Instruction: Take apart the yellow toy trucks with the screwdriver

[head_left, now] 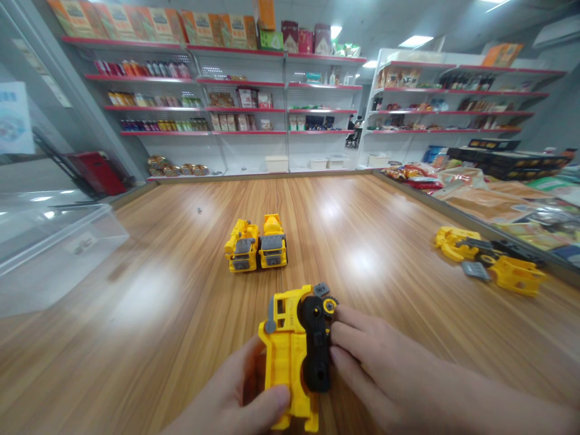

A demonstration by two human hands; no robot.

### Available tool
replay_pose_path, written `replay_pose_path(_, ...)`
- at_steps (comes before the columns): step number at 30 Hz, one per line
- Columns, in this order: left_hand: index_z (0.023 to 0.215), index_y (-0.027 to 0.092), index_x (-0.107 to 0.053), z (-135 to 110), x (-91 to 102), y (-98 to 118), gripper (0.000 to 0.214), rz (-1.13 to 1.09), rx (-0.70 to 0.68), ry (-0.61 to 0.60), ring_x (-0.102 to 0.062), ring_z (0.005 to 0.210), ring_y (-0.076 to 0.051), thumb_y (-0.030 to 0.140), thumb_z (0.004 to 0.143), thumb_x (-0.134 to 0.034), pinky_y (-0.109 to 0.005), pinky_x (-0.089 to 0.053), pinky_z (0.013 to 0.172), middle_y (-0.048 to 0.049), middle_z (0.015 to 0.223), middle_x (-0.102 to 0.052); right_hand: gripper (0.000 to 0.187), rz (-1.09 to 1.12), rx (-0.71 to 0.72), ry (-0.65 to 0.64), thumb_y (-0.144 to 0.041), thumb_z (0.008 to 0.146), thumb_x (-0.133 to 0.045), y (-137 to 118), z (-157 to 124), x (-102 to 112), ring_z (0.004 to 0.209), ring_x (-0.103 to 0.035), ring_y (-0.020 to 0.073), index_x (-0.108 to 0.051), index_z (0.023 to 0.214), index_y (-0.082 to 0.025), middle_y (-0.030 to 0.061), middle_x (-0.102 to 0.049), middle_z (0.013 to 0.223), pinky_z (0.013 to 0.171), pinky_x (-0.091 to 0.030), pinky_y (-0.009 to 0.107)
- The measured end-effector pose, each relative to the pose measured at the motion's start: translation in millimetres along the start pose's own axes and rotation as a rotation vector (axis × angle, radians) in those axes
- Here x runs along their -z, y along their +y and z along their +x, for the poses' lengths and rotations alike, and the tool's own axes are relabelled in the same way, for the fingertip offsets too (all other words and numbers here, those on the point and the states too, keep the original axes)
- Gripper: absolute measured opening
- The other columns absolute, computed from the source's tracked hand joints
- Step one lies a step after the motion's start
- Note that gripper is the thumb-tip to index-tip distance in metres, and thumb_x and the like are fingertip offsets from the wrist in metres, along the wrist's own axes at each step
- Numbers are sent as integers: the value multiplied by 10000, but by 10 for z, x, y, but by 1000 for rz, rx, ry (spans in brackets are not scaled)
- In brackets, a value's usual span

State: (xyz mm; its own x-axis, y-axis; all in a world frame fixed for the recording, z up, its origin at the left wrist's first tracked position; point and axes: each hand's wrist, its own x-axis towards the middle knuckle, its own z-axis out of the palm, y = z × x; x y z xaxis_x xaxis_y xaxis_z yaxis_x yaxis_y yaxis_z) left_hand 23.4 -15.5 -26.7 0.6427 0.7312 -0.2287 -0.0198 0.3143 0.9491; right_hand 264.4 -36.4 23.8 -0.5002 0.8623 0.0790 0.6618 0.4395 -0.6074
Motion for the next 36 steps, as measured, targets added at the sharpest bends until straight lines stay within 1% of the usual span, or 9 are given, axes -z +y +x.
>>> replay_pose_path(4, 1389, 243, -432, 1, -4, 16, 684, -5, 35, -13, -631, 803, -191, 495, 815, -705, -291, -505, 715, -90, 1023, -694, 119, 38, -8, 21, -101, 869, -511, 37, -25, -29, 871, -578, 199, -577, 936, -174, 85, -595, 987, 785, -514, 326)
replay_pose_path(9, 1527, 353, -7, 29, -66, 69, 1018, -101, -35, -53, -656, 887, -199, 472, 811, -720, -344, -502, 864, -72, 1113, -692, 117, 47, -16, -3, -104, 865, -510, 15, -23, -25, 867, -584, 202, -563, 943, -174, 83, -601, 981, 784, -517, 334)
replay_pose_path(11, 1532, 350, -24, 31, -83, 78, 993, -128, -39, -80, -660, 914, -208, 449, 823, -713, -358, -495, 887, -76, 1124, -691, 106, 35, -20, -19, -118, 875, -498, -20, -21, 2, 869, -587, 213, -576, 936, -157, 103, -606, 976, 805, -519, 355)
replay_pose_path(16, 1528, 343, -107, 3, -65, 52, 938, -139, 2, -59, -652, 835, -191, 439, 822, -717, -324, -500, 804, -51, 1015, -707, 142, 7, 22, -34, -148, 915, -464, -59, -28, 61, 818, -592, 207, -599, 874, -143, 114, -611, 913, 785, -521, 344)
replay_pose_path(21, 1508, 367, -160, -22, -63, 57, 907, -140, 1, -20, -651, 792, -167, 445, 809, -733, -347, -501, 846, -70, 1177, -665, 138, -22, 63, -14, -144, 910, -474, -40, -23, 50, 821, -591, 198, -609, 880, -143, 102, -605, 903, 764, -514, 322)
replay_pose_path(25, 1472, 349, -232, -11, -94, 57, 864, -113, -112, -16, -631, 1030, -236, 491, 784, -735, -377, -476, 935, -94, 1345, -561, 161, -21, 60, -13, -124, 903, -472, -62, -25, -11, 864, -611, 201, -633, 900, -142, 108, -627, 936, 784, -515, 314)
replay_pose_path(29, 1450, 342, -211, 4, -111, 17, 902, -49, -166, 37, -585, 1161, -291, 471, 752, -768, -413, -452, 993, -117, 1410, -509, 172, 1, -25, 19, -107, 884, -486, -110, -22, -95, 928, -648, 216, -639, 958, -136, 125, -670, 1011, 830, -514, 307)
replay_pose_path(32, 1445, 347, -192, 9, -126, -26, 912, -63, -163, 54, -588, 1167, -297, 427, 753, -780, -411, -460, 988, -117, 1401, -522, 186, 51, -103, 9, -99, 883, -480, -138, -1, -120, 821, -682, 188, -632, 980, -144, 98, -711, 955, 743, -515, 259)
replay_pose_path(36, 1438, 364, -198, 2, -173, -78, 949, -63, -155, 111, -634, 1068, -276, 475, 713, -799, -383, -491, 922, -103, 1367, -543, 168, 37, -119, -56, -114, 885, -477, -144, 15, -102, 700, -678, 168, -642, 887, -142, 83, -722, 843, 620, -477, 224)
